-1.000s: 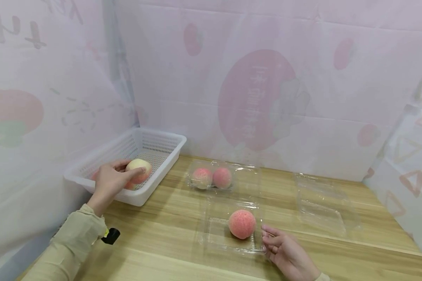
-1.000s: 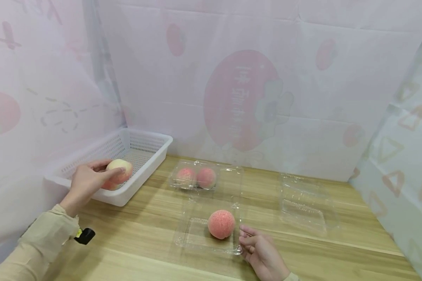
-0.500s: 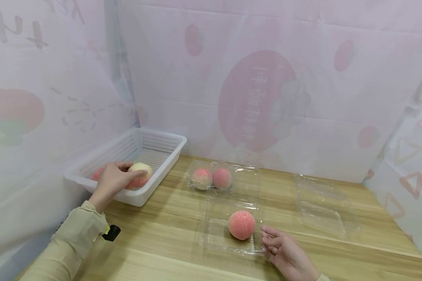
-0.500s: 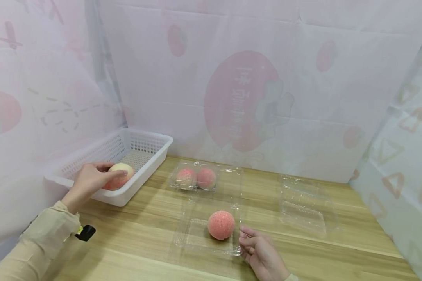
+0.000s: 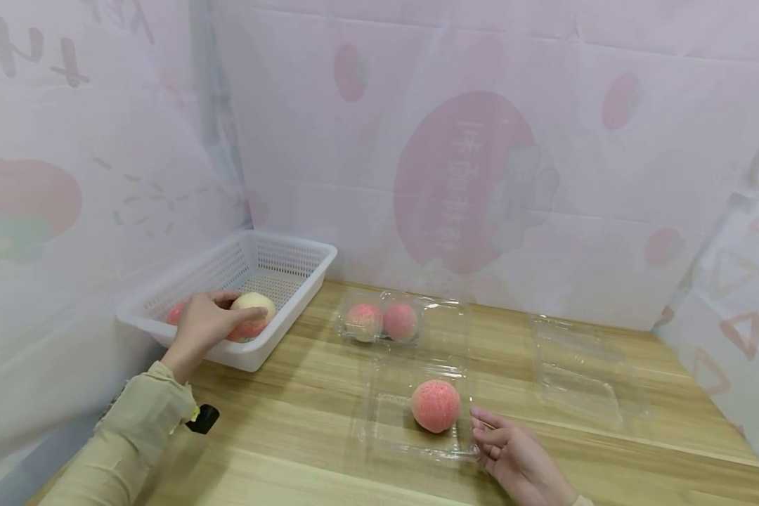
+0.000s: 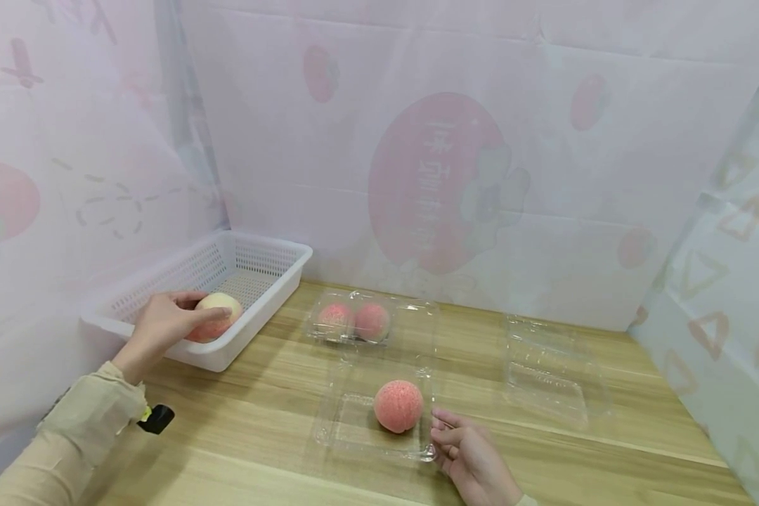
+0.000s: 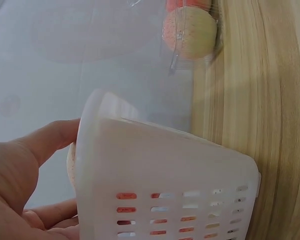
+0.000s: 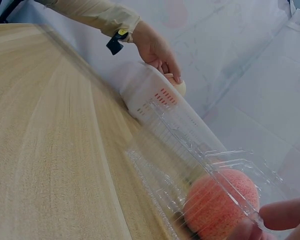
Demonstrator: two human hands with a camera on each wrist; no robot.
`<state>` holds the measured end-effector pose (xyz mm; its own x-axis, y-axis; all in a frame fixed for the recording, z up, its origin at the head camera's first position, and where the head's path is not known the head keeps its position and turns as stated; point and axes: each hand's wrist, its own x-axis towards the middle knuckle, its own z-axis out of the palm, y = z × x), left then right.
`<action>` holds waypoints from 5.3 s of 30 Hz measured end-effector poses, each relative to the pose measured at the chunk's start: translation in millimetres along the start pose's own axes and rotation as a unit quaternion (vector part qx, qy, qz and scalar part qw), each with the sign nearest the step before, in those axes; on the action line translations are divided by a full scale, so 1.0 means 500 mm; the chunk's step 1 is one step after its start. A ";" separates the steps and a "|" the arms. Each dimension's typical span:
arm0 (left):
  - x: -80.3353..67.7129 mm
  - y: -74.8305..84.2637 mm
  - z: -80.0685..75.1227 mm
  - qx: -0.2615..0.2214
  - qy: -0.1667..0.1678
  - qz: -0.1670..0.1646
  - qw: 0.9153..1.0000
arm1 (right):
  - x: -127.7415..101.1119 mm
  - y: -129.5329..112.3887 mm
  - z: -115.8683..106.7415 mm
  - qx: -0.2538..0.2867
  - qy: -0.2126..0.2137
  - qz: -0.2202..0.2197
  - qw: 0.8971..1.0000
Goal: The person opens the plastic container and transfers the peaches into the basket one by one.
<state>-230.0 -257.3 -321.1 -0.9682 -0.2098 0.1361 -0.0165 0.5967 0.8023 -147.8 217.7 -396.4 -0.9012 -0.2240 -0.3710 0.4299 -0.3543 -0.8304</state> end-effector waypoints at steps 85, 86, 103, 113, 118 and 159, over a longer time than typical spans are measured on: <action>-0.211 0.216 0.406 -0.260 -0.206 0.098 0.938 | -0.008 -0.005 0.005 0.016 -0.005 -0.004 1.000; -0.213 0.216 0.411 -0.259 -0.206 0.096 0.939 | -0.008 -0.005 0.005 0.014 -0.004 -0.003 1.000; -0.220 0.194 0.424 -0.230 -0.207 0.079 0.948 | -0.011 -0.003 0.010 0.013 -0.003 -0.007 1.000; -0.214 0.187 0.424 -0.240 -0.249 0.076 0.935 | -0.010 0.004 0.012 0.014 -0.007 -0.007 1.000; -0.212 0.185 0.426 -0.241 -0.265 0.074 0.931 | -0.009 0.004 0.011 0.014 -0.014 -0.004 1.000; -0.224 0.191 0.419 -0.194 -0.296 0.055 0.933 | -0.005 0.005 0.005 0.005 -0.035 0.007 0.999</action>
<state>-175.6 -14.5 -381.5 -0.9285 0.3706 -0.0221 0.0723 0.2389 0.9683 -144.3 215.0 -396.4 -0.8892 -0.2917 -0.3523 0.4433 -0.3593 -0.8212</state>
